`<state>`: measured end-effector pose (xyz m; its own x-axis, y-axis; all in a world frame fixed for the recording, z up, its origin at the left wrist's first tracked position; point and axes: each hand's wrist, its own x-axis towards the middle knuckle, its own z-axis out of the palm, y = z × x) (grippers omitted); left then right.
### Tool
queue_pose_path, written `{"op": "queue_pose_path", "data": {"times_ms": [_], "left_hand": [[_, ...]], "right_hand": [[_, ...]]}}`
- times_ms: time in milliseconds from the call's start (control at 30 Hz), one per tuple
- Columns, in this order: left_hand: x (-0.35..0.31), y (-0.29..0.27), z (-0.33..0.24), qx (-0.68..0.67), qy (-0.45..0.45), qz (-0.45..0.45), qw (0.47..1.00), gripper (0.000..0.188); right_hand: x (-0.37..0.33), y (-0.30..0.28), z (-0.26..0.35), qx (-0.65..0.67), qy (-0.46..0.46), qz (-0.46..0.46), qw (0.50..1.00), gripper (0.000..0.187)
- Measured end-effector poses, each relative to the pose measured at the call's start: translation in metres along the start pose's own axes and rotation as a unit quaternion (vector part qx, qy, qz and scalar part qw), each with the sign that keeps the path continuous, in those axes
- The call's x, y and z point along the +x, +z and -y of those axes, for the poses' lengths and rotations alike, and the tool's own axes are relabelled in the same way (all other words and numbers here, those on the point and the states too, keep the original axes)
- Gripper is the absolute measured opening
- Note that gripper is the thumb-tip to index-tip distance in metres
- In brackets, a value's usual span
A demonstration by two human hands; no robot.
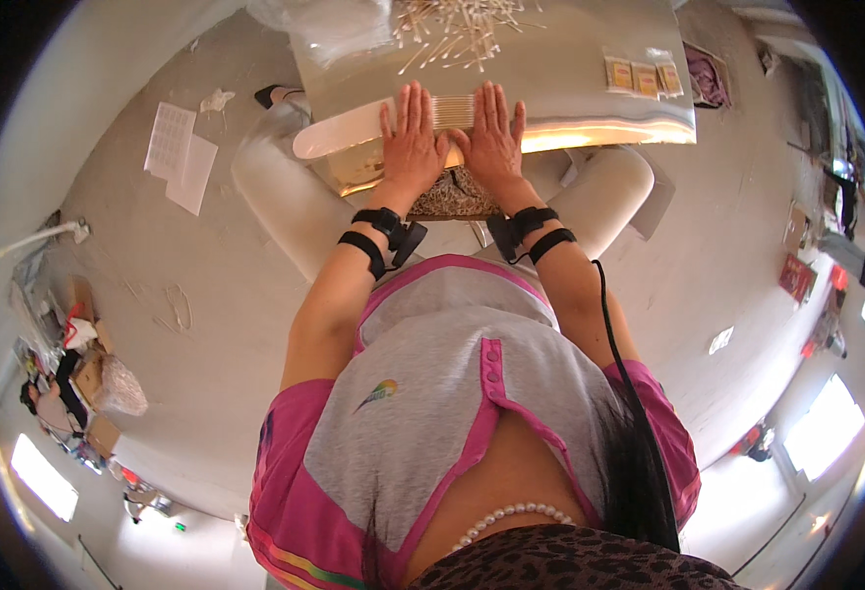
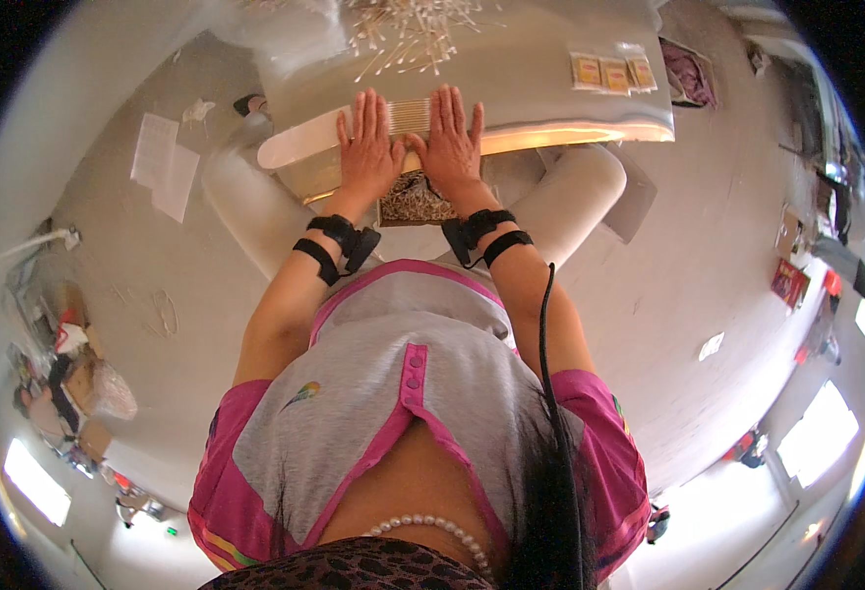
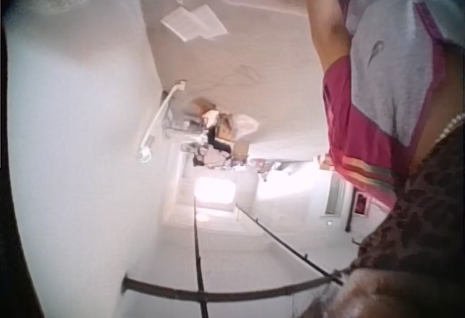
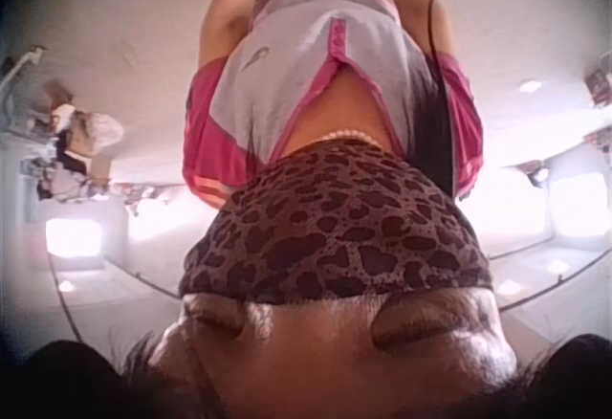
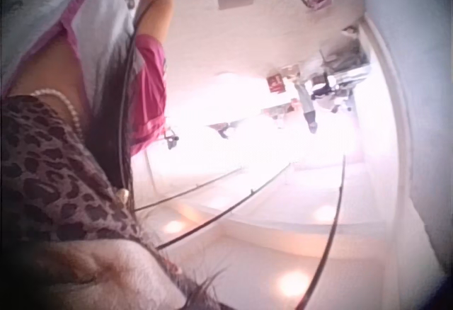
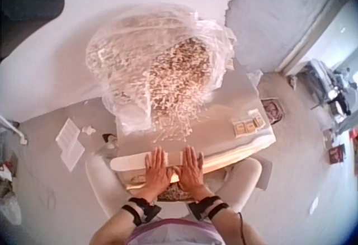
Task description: Packaging wooden sticks into small plastic packets and sealing them.
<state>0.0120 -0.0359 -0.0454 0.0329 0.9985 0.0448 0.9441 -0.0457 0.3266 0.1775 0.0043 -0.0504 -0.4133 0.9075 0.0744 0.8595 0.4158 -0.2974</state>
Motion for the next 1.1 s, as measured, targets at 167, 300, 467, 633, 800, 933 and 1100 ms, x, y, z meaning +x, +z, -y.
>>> {"op": "queue_pose_path", "data": {"times_ms": [167,300,467,633,800,933,1100], "left_hand": [[-0.003,0.004,0.003,0.005,-0.009,-0.02,1.0,0.074],[-0.002,0.013,0.001,-0.046,-0.01,-0.033,0.998,0.074],[-0.003,0.008,-0.013,-0.053,-0.03,-0.064,0.996,0.076],[-0.003,0.002,-0.015,-0.037,-0.039,-0.044,0.998,0.075],[-0.006,0.001,-0.014,-0.026,-0.039,-0.03,0.998,0.075],[-0.016,-0.008,-0.006,-0.027,-0.057,-0.028,0.998,0.074],[0.009,-0.095,0.027,-0.23,-0.012,-0.071,0.97,0.059]], "right_hand": [[0.004,0.001,0.006,-0.038,0.011,0.05,0.998,0.082],[0.003,0.003,-0.001,-0.067,0.02,0.057,0.996,0.085],[-0.002,0.002,-0.019,-0.082,-0.025,0.032,0.996,0.08],[-0.002,0.001,-0.022,-0.081,-0.036,0.037,0.995,0.078],[-0.004,-0.001,-0.022,-0.082,-0.041,0.038,0.995,0.077],[-0.008,0.008,-0.009,-0.07,-0.043,0.043,0.996,0.077],[-0.005,-0.007,-0.031,-0.032,-0.018,-0.017,0.999,0.075]]}}
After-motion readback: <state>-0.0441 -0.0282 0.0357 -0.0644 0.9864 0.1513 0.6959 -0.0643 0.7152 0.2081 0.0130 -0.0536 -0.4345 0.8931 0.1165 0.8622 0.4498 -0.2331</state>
